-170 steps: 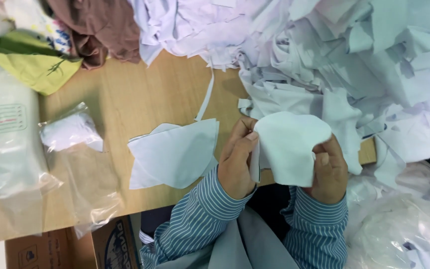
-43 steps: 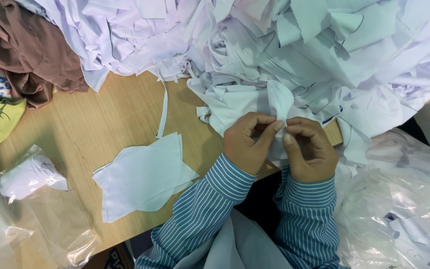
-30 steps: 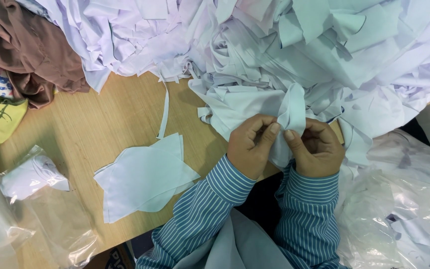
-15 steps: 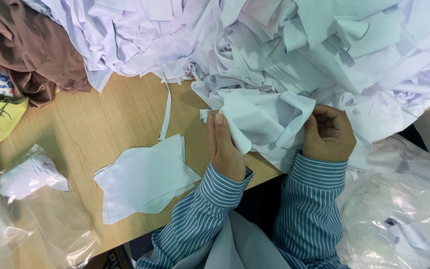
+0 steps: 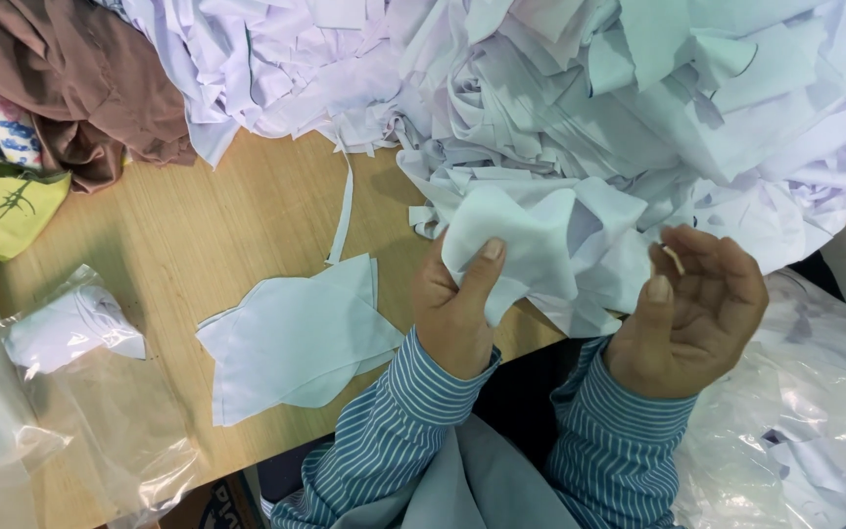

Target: The person folds white face masks by hand on a wooden table, then places one folded mask into a clear plastic bag. The person continues folding additional masks and stacking them on the table.

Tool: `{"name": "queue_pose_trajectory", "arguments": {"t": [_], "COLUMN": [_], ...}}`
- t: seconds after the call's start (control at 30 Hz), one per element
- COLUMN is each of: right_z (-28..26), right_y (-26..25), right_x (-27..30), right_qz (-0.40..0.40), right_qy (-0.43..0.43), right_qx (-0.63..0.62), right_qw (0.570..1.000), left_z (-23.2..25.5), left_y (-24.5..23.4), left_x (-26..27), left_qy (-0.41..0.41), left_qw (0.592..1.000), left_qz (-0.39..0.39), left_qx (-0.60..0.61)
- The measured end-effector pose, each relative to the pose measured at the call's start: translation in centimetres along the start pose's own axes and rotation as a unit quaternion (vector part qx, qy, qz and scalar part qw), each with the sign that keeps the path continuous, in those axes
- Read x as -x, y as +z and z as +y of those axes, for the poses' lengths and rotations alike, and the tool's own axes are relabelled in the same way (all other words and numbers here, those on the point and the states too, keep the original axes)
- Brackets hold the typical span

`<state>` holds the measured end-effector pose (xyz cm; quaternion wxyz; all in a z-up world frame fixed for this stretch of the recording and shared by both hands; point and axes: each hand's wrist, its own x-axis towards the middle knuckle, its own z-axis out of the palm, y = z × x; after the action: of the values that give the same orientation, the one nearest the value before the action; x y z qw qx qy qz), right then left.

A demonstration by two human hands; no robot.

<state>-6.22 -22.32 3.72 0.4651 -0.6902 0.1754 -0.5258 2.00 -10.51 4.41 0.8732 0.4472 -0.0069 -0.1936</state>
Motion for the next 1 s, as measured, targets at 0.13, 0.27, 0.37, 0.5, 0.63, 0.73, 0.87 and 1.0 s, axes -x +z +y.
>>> {"name": "queue_pose_trajectory", "arguments": {"t": [0.13, 0.27, 0.37, 0.5, 0.63, 0.73, 0.87, 1.0], "right_z": [1.8, 1.7, 2.2, 2.6, 1.4, 1.2, 0.4, -0.6], "right_y": [-1.8, -1.0, -0.7, -0.3, 0.4, 1.3, 2.9, 4.9], "right_x": [1.7, 2.8, 3.9, 4.8, 5.5, 6.5, 7.9, 9.0], "right_qz": [-0.135, -0.262, -0.263, -0.233, -0.24, -0.263, -0.271, -0.301], "right_qy": [0.21, 0.309, 0.338, 0.328, 0.341, 0.318, 0.261, 0.225], "right_qx": [-0.269, -0.355, -0.41, -0.405, -0.34, -0.261, -0.14, -0.112], "right_qw": [0.93, 0.842, 0.805, 0.821, 0.843, 0.873, 0.916, 0.92], "left_z": [2.1, 3.2, 3.4, 3.2, 4.2, 4.7, 5.9, 7.8], "left_y": [-0.4, -1.0, -2.0, -4.7, -7.8, -10.3, -13.7, -17.3], "left_x": [2.9, 4.6, 4.6, 4.3, 4.8, 5.4, 6.5, 7.5], "left_qy": [-0.006, 0.014, 0.011, 0.021, 0.04, 0.034, 0.03, 0.078], "left_qw": [0.997, 0.979, 0.961, 0.966, 0.959, 0.956, 0.929, 0.926], "left_qz": [-0.046, -0.107, -0.093, -0.069, -0.087, -0.113, -0.066, -0.029], "left_qx": [-0.065, -0.172, -0.259, -0.249, -0.269, -0.267, -0.362, -0.367]}}
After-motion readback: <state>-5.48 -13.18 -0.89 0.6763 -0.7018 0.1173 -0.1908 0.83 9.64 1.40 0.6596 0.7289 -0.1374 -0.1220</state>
